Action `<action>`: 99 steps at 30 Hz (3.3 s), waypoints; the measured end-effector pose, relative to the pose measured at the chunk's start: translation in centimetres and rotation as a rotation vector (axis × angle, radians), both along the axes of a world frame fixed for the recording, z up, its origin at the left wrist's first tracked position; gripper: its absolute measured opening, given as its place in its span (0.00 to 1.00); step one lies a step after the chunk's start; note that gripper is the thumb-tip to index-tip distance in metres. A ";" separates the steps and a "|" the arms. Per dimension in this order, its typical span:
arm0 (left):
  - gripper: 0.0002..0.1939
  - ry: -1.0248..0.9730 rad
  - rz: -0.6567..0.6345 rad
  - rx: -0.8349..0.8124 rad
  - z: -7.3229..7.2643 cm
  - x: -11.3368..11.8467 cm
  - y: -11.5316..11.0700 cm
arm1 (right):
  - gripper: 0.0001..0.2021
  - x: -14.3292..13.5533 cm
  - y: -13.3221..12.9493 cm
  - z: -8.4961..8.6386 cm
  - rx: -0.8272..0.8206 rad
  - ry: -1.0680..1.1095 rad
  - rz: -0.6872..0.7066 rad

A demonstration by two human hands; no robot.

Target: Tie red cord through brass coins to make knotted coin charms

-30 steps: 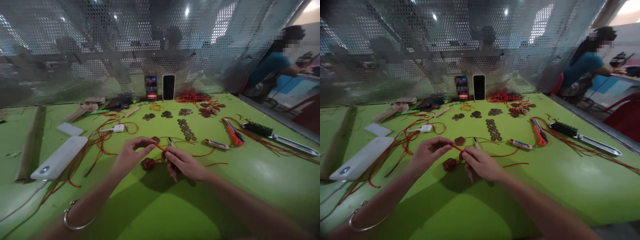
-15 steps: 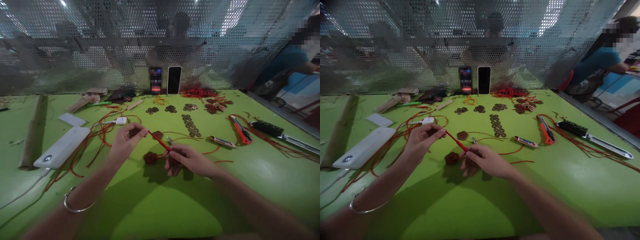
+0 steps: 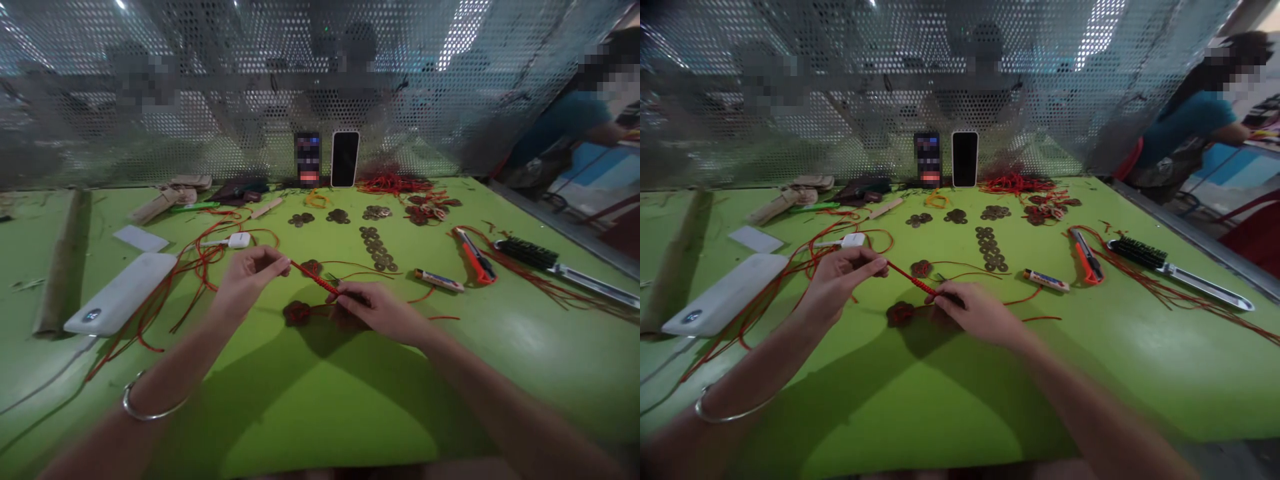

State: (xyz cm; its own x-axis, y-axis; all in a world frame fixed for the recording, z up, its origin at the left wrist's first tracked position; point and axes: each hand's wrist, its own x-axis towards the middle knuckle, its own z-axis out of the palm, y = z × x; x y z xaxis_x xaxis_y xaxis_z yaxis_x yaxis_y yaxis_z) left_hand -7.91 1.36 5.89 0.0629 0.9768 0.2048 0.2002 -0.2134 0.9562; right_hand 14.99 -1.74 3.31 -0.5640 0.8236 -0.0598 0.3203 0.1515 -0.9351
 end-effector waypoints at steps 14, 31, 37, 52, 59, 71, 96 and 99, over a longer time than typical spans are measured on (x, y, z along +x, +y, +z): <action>0.04 1.026 -0.090 0.649 1.9 0.0 -2.6 | 0.17 2.5 0.5 -0.2 0.476 -0.593 -0.093; 0.10 1.099 -0.479 0.421 -1.0 0.1 -1.2 | 0.14 3.8 0.1 0.8 0.231 0.211 -0.195; 0.07 0.905 -0.439 0.321 -1.6 -0.2 0.0 | 0.09 3.5 -0.7 1.4 0.236 0.061 0.003; 0.11 1.046 -0.648 0.295 -0.4 1.4 -6.0 | 0.15 3.5 0.0 1.1 0.067 0.280 -0.199; 0.13 1.141 -0.576 0.745 -1.3 1.7 -8.2 | 0.08 3.9 -2.8 0.2 0.107 0.237 -0.207; 0.11 1.096 -0.609 0.831 -2.4 1.8 -9.8 | 0.04 3.8 -6.5 -0.2 0.082 0.038 -0.107; 0.16 1.055 -0.583 0.684 -3.1 2.5 -10.2 | 0.10 4.0 -7.0 -1.5 0.348 -0.147 -0.104; 0.17 1.044 -0.597 0.676 -3.0 2.5 -10.2 | 0.11 3.9 -7.1 -1.6 0.377 -0.145 -0.100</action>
State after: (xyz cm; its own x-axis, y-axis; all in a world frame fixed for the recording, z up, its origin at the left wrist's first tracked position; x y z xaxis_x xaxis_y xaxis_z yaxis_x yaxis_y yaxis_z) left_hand -5.40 -8.83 2.92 0.8494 0.4782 0.2233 0.4685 -0.8780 0.0979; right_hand 18.86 -8.79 1.72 -0.4878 0.8535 0.1833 0.4752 0.4357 -0.7644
